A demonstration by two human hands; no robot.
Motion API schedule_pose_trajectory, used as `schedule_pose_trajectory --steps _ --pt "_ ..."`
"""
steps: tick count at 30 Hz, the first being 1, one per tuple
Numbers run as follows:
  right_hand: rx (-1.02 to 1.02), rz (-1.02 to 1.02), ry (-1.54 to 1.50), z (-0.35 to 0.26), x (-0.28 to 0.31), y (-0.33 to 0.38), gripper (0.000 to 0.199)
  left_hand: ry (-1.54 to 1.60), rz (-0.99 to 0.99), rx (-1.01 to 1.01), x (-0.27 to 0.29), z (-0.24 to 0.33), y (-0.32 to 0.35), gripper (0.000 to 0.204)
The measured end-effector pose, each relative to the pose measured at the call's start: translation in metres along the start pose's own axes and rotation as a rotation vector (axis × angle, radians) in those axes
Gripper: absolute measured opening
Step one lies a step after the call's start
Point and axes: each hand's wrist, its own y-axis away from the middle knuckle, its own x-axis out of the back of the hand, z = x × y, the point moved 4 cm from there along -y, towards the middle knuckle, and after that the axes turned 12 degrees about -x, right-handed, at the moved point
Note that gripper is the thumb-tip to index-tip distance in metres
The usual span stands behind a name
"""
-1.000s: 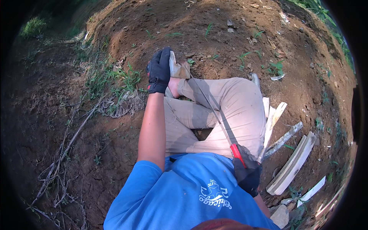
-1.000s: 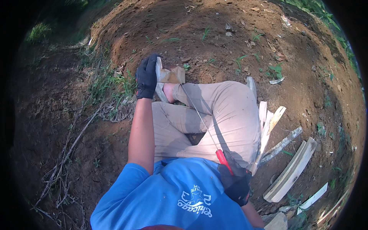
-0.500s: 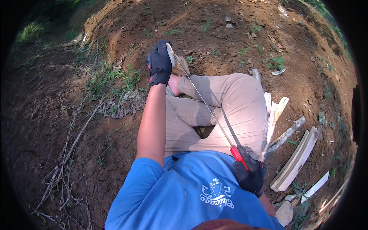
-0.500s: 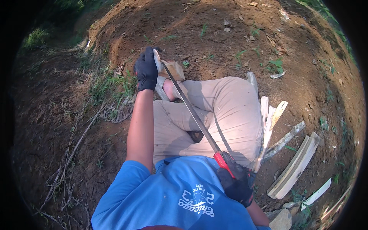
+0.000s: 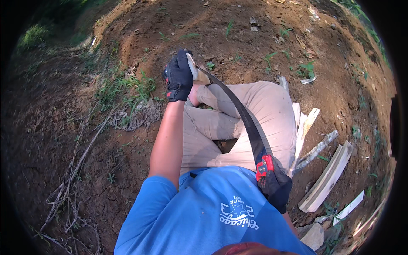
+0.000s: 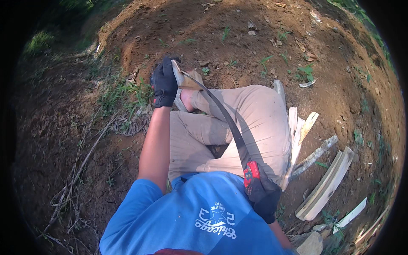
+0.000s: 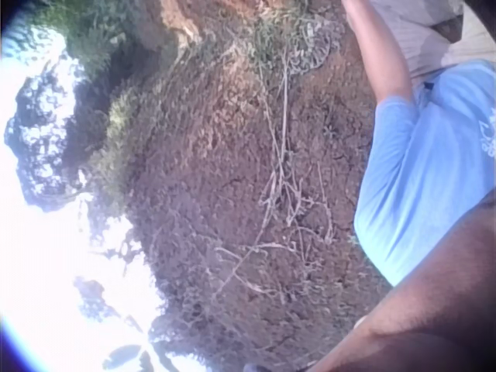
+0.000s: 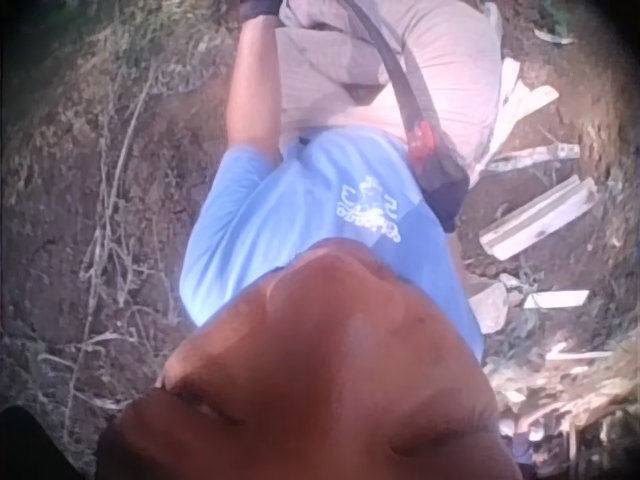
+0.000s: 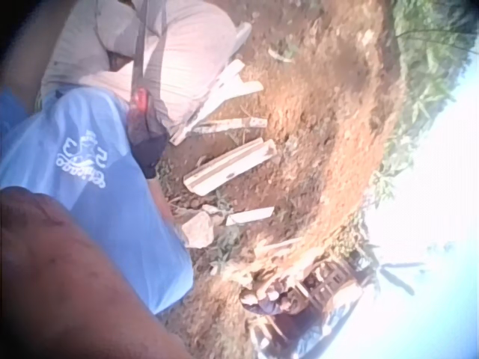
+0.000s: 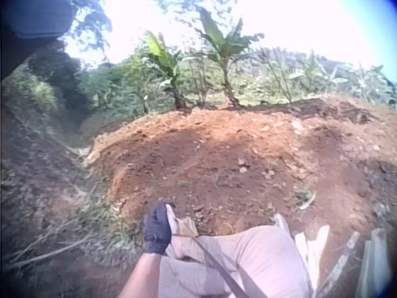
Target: The person uses a handsaw and a small knife to shape and whittle several pieces of wood while sitting on the ground. They pick up wood planks, saw them to length, and then refine the edges and surfaces by hand.
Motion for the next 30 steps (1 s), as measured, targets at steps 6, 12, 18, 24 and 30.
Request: schedule_pose_trajectory --steps 6,12,18,24,30 --pt "0.200 -0.115 0.144 -0.005 -0.005 0.004 0.042 -0.008 -0.019 0.021 -0.001 -0.001 -0.012 0.055" --pt "-0.192 -0.259 -0.427 0.046 -0.006 -0.010 0.043 -0.005 -0.014 -0.023 -0.003 -0.004 -0.009 0.054" --pt "0.034 -0.309 -0.174 0.040 -0.003 -0.016 0.044 0.000 -0.046 -0.002 -0.013 -0.004 -0.017 0.054" --pt "0.261 -0.080 0.426 -0.011 -0.002 0.014 0.046 -0.031 -0.039 0.012 -0.005 -0.001 -0.018 0.056" --pt "0.231 -0.070 0.230 -0.002 0.005 0.018 0.047 -0.018 -0.034 -0.043 -0.008 -0.005 -0.012 0.055"
